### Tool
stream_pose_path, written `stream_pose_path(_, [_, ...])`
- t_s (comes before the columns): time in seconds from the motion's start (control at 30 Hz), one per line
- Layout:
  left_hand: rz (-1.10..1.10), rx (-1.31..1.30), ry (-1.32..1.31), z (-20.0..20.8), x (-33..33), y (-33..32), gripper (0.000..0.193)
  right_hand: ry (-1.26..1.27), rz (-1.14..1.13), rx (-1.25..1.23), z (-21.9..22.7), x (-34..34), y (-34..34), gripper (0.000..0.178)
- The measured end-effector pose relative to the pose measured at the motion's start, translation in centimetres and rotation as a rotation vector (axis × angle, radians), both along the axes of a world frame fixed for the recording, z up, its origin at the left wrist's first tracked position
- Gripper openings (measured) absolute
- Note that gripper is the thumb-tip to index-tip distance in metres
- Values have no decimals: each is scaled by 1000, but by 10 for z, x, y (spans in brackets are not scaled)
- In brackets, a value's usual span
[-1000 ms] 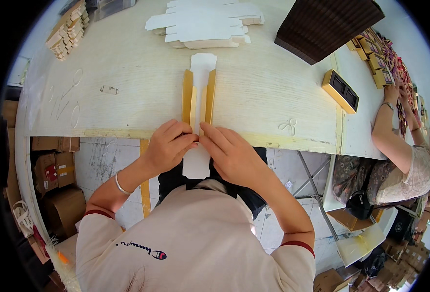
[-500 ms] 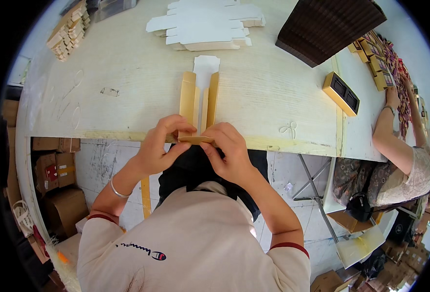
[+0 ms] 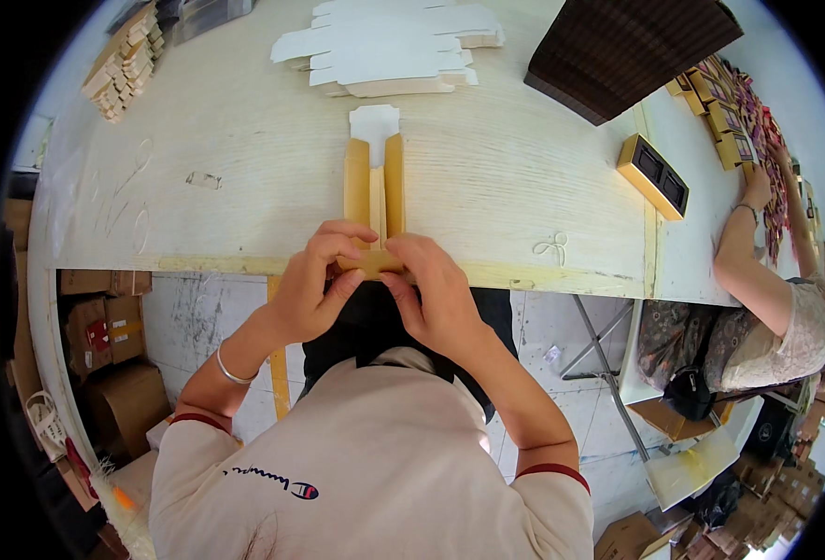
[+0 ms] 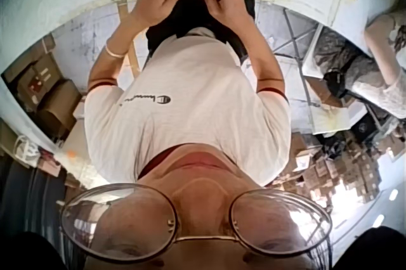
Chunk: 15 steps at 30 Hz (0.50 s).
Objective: The person folds flat white cardboard pieces into small rectangular boxes, inserts them into dark brown outer boxes, and places the completed units on the table. The process is repeated multiple times in a repetitive assembly line manner.
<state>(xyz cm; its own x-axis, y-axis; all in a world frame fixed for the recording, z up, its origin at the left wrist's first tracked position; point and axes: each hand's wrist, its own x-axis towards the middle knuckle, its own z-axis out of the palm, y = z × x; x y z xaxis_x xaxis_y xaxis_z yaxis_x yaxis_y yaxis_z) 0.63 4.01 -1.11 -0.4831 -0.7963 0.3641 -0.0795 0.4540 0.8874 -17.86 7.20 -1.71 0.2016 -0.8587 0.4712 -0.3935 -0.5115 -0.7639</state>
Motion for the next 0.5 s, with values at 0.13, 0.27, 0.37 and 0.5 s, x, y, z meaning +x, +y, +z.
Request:
stream_pose_path(0.13, [11,196,-97,16,4,-2,23,116,-44,-52,-5,1,3,34])
stream_pose_path(0.27, [196,-110,-276,16,-4,7,17,390,-182,-303,-6,1,0,33])
stream_pose_path(0.37, [202,-418,-408,11,-3,8,18,502,-149,-334,1,3,-3,28])
stream_pose_path(0.5, [119,-252,-435,8,-2,1,16,582,-38,-97,7,4,-5,19])
